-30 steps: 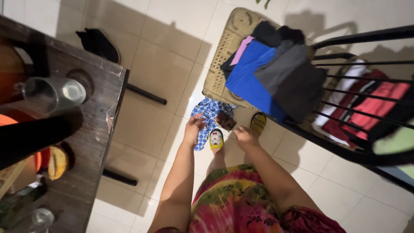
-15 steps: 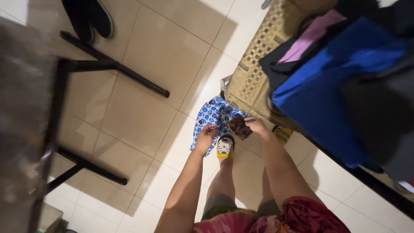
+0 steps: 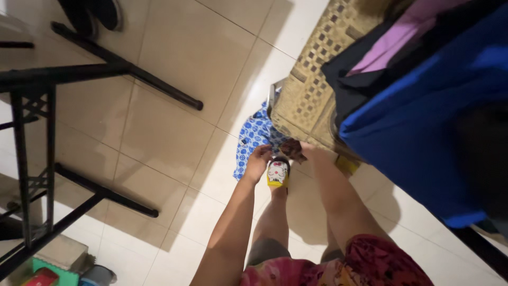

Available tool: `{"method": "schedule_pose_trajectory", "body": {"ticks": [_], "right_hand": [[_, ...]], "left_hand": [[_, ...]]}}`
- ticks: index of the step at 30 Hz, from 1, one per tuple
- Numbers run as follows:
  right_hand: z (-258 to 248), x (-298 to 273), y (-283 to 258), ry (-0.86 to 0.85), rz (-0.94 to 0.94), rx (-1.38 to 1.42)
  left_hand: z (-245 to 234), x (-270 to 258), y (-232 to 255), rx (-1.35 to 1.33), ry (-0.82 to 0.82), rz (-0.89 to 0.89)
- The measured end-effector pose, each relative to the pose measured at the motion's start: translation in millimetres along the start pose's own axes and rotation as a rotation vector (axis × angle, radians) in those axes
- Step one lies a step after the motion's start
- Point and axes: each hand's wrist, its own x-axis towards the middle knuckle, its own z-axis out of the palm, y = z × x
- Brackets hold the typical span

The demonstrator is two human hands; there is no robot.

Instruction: The person folds several pieces of clothing one by one, including a black garment, a purple shirt, a blue item, a dark grey piece, and a blue-and-white patterned cloth. Each item is smoothed, folded, and placed on a growing stack on a chair.

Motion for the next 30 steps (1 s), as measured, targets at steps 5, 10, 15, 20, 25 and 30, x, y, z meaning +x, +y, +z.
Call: {"method": "schedule_pose_trajectory", "body": {"ticks": [5, 10, 15, 20, 25, 30], "right_hand": [[28, -35, -24, -0.394, 0.188, 0.215], [87, -129, -60, -0.311, 0.449, 0.361], [154, -234, -100, -0.519, 0.790, 0.257], [170, -304, -127, -0.789, 0.962, -0.178], [169, -339, -161, -0.410, 0.786, -0.238], [188, -370, -239, -0.313, 0.571, -0.068]], "left_hand": [[16, -20, 45, 0.005, -0.036, -0.047], [31, -78, 108, -0.627, -0.030, -0.307], [15, -134, 152, -1.082, -0.336, -0.109], [-4, -220, 190, -1.109, -0.434, -0.033], [-11, -290, 255, -1.120, -0.504, 0.078], [-1, -332, 320, -1.106, -0.580, 0.177]]}}
